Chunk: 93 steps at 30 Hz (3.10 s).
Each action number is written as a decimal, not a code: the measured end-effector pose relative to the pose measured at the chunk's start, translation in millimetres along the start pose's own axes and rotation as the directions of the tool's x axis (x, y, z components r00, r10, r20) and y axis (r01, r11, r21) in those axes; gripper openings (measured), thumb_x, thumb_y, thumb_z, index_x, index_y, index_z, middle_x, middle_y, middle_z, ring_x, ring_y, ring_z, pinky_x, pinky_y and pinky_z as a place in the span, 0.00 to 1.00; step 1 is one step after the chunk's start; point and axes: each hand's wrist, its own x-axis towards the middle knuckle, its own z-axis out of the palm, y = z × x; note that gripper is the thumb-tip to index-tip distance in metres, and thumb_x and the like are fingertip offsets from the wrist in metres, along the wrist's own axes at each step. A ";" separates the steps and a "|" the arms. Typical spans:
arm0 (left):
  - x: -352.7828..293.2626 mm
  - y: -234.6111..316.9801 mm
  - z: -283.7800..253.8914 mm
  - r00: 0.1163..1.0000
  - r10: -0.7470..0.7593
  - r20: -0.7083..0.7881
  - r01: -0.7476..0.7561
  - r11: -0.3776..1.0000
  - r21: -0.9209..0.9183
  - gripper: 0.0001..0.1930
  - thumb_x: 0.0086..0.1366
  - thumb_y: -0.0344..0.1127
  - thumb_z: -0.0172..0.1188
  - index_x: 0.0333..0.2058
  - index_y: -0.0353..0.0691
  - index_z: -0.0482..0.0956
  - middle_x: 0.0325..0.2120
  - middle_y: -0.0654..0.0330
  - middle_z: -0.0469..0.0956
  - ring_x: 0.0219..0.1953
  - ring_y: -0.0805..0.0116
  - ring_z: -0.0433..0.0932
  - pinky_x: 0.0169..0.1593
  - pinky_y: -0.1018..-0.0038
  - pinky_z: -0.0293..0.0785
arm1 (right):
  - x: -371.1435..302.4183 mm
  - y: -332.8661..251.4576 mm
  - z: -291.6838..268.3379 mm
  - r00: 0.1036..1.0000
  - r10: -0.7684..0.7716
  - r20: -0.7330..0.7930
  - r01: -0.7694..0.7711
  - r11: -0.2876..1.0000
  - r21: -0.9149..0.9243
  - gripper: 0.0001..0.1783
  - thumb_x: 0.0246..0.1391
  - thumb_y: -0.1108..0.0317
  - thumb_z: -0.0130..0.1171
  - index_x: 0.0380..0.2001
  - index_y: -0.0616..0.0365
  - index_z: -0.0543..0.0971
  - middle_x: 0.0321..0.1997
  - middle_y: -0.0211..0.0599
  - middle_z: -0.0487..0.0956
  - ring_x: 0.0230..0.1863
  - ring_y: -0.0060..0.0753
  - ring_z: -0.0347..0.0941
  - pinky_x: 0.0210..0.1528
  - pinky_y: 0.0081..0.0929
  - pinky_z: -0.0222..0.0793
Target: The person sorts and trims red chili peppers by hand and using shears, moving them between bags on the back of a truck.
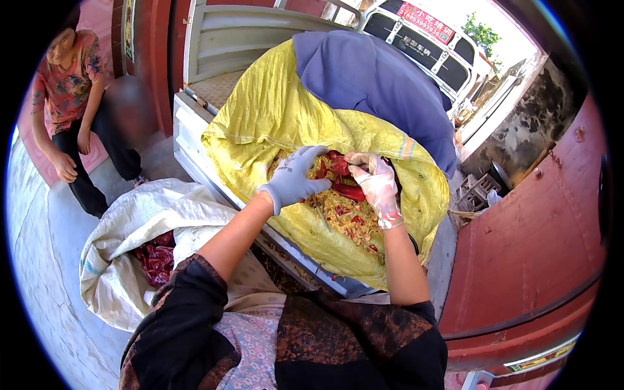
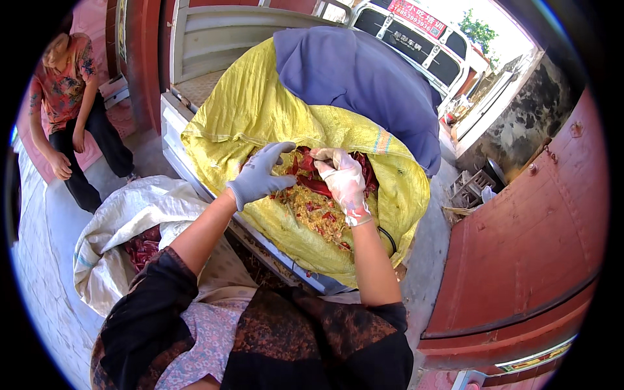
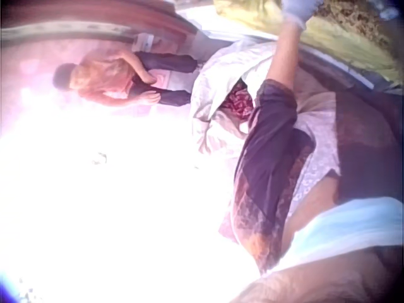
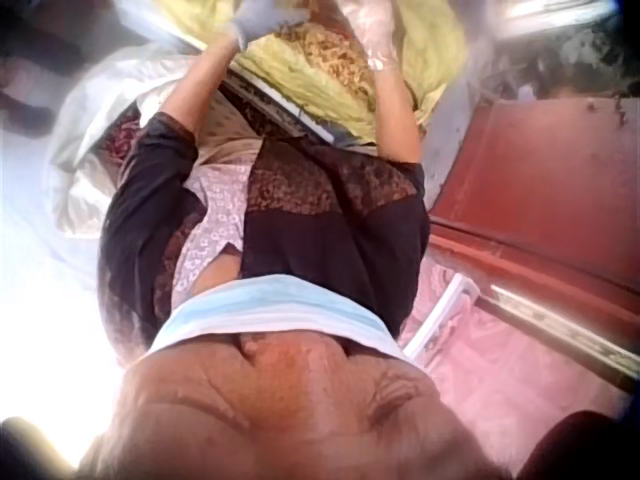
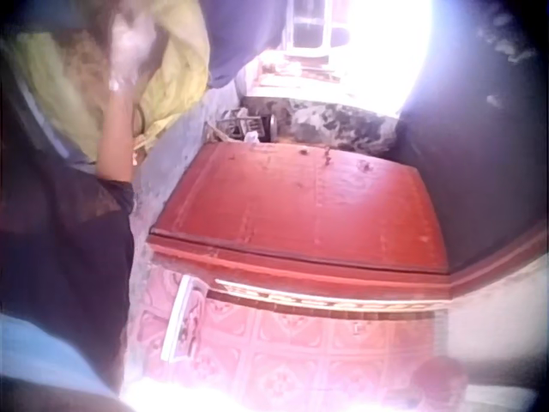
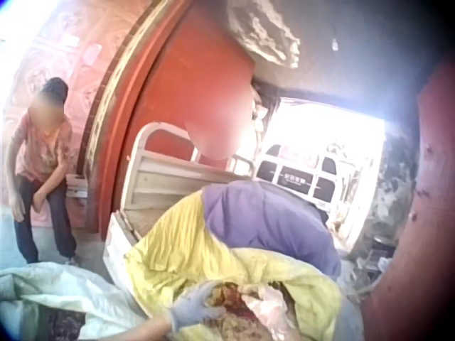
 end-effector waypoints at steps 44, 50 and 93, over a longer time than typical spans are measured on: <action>-26.3 45.5 20.5 0.968 0.020 0.251 0.064 0.944 -0.322 0.18 0.59 0.39 0.58 0.44 0.33 0.71 0.24 0.56 0.73 0.28 0.73 0.69 0.32 0.72 0.66 | -43.3 -81.7 2.0 0.873 -0.290 0.392 0.479 0.357 -0.802 0.03 0.44 0.67 0.56 0.26 0.50 0.77 0.25 0.35 0.72 0.28 0.38 0.71 0.30 0.32 0.66; -35.5 44.9 14.7 0.940 0.011 0.340 0.100 0.946 -0.307 0.18 0.59 0.41 0.58 0.43 0.35 0.71 0.24 0.53 0.72 0.26 0.68 0.70 0.32 0.71 0.66 | -50.6 -83.1 -0.3 0.916 -0.152 0.371 0.386 0.586 -0.713 0.04 0.43 0.68 0.56 0.19 0.51 0.72 0.20 0.34 0.71 0.23 0.38 0.71 0.26 0.33 0.66; -73.1 16.4 43.0 0.924 -0.072 0.377 0.350 0.559 -0.752 0.11 0.61 0.36 0.45 0.25 0.36 0.72 0.14 0.65 0.66 0.16 0.78 0.61 0.20 0.81 0.57 | -114.2 -41.7 -10.4 0.762 0.640 0.093 -0.620 0.764 -0.180 0.16 0.54 0.55 0.53 0.23 0.56 0.76 0.20 0.31 0.75 0.17 0.28 0.65 0.23 0.25 0.61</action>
